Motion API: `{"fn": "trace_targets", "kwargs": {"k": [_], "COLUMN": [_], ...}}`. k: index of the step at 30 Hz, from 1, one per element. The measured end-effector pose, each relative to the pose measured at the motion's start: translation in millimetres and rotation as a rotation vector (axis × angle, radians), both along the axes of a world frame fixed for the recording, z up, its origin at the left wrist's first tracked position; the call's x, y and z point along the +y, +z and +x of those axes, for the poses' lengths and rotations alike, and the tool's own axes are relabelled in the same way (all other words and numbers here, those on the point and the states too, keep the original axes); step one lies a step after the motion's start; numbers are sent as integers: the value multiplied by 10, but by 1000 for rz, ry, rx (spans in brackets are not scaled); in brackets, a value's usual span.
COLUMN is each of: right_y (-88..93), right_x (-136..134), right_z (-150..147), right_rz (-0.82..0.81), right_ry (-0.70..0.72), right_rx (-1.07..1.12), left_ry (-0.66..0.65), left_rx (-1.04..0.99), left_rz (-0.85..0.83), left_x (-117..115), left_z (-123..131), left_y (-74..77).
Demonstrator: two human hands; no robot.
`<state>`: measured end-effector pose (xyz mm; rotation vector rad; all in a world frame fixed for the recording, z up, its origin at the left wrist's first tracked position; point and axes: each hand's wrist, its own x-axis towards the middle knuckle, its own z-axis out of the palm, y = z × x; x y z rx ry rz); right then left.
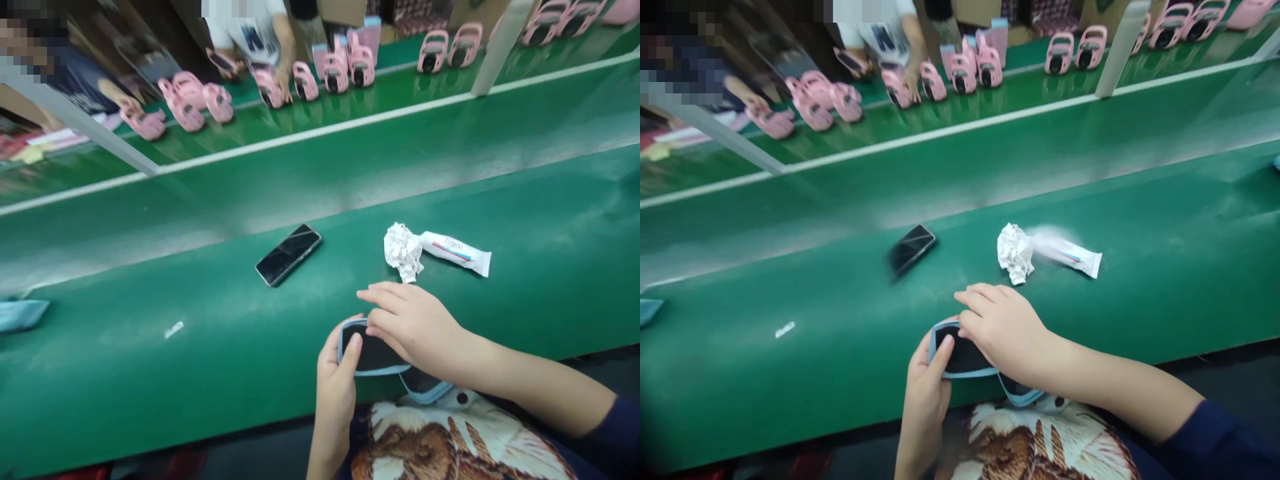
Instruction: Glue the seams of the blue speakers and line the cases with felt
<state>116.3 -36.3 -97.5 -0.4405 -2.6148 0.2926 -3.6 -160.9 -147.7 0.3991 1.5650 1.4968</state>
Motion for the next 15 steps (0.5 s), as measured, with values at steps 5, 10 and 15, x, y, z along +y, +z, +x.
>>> {"fn": "trace_targets", "kwargs": {"k": [5, 10, 15], "right_y": [-6, 98, 155], "right_x": [-22, -1, 25], "right_z": [-2, 205, 422], "right_rz": [83, -102, -754], "right_ry": [-64, -153, -221], "right_rx": [57, 156, 156], "left_ry": [26, 154, 266], "left_rx": [59, 54, -16], "left_rz": [32, 86, 115], "left_x": [97, 227, 333], "left_z": [-8, 21, 113], "left_y": [-51, 141, 346]}}
